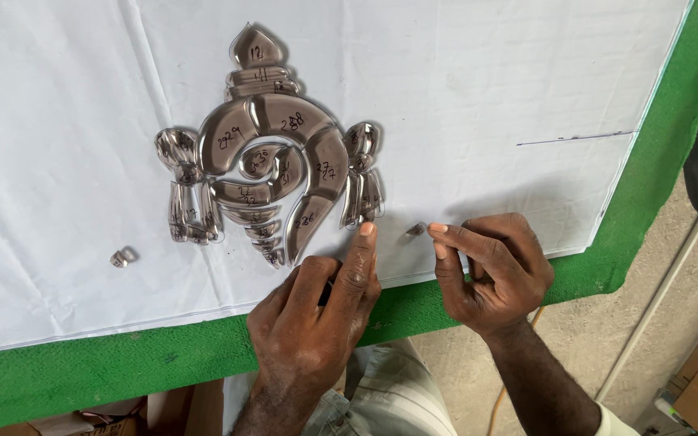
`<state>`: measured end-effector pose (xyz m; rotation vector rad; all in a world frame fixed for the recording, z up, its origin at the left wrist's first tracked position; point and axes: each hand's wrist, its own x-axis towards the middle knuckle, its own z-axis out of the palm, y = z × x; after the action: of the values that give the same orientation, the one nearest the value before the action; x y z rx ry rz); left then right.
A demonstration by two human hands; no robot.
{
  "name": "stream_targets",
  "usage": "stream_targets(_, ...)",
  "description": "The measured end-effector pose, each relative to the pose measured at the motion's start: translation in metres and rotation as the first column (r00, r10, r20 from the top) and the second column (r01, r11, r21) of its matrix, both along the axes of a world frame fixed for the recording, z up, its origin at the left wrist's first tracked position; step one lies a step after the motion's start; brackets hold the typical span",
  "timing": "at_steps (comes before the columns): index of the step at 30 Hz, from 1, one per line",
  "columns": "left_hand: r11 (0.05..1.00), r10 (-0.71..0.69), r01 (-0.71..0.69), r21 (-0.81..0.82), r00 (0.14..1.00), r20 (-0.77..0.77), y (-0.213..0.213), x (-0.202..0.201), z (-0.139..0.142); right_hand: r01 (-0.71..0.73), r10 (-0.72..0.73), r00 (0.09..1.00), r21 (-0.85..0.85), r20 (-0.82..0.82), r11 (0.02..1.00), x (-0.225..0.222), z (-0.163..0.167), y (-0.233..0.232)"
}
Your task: The person places metal segments onto a paper guide to assemble a decorative plaque and wipes the surface with a cloth.
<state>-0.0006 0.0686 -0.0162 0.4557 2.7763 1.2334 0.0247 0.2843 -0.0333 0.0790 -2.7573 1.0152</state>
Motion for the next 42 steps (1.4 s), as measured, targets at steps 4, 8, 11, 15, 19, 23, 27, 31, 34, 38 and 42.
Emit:
stream_targets(4,1.000,0.003,-0.003,0.007,1.000,0.004,-0.001,-0.001,0.000,0.005,-0.005,1.000,-0.010,0.001,1.000,0.004,-0.005,0.003)
stream_targets(8,0.998,-0.033,0.034,0.057,0.999,-0.011,-0.005,0.007,-0.004,-0.018,0.018,0.999,0.006,-0.039,1.000,0.008,-0.012,0.011)
stream_targets(11,0.995,-0.010,0.014,0.097,0.999,-0.042,-0.021,0.017,-0.002,-0.010,0.008,0.999,-0.032,-0.035,0.999,0.011,-0.014,0.010)
stream_targets(15,0.963,0.268,-0.265,0.040,0.948,-0.173,-0.061,0.020,0.004,0.029,-0.031,0.999,-0.060,-0.023,0.998,0.009,-0.011,0.009)
stream_targets(19,0.809,0.497,-0.545,-0.219,0.834,-0.242,-0.125,0.000,-0.006,0.066,-0.067,0.998,-0.049,-0.019,0.997,0.005,-0.010,0.008)
stream_targets(23,0.868,0.356,-0.422,-0.262,0.896,-0.266,-0.138,0.000,-0.014,0.040,-0.042,0.999,-0.055,-0.034,0.998,0.004,-0.012,0.010)
stream_targets(27,0.855,0.345,-0.395,-0.336,0.917,-0.201,-0.132,0.007,-0.011,0.029,-0.031,0.999,-0.036,-0.042,0.999,0.006,-0.014,0.014)
stream_targets(31,0.902,0.320,-0.366,-0.228,0.923,-0.215,-0.122,-0.001,-0.013,0.041,-0.043,0.998,-0.049,-0.051,0.998,0.008,-0.017,0.019)
stream_targets(34,0.949,0.264,-0.286,-0.130,0.950,-0.166,-0.100,0.000,-0.012,0.024,-0.026,0.997,-0.023,-0.072,0.999,0.008,-0.019,0.021)
stream_targets(38,0.954,0.282,-0.293,-0.066,0.950,-0.137,-0.080,0.009,-0.009,0.035,-0.036,0.998,-0.016,-0.060,0.999,0.009,-0.017,0.022)
stream_targets(42,0.966,0.239,-0.249,-0.073,0.964,-0.115,-0.080,0.012,-0.003,0.037,-0.037,0.997,-0.016,-0.060,0.999,0.010,-0.016,0.021)
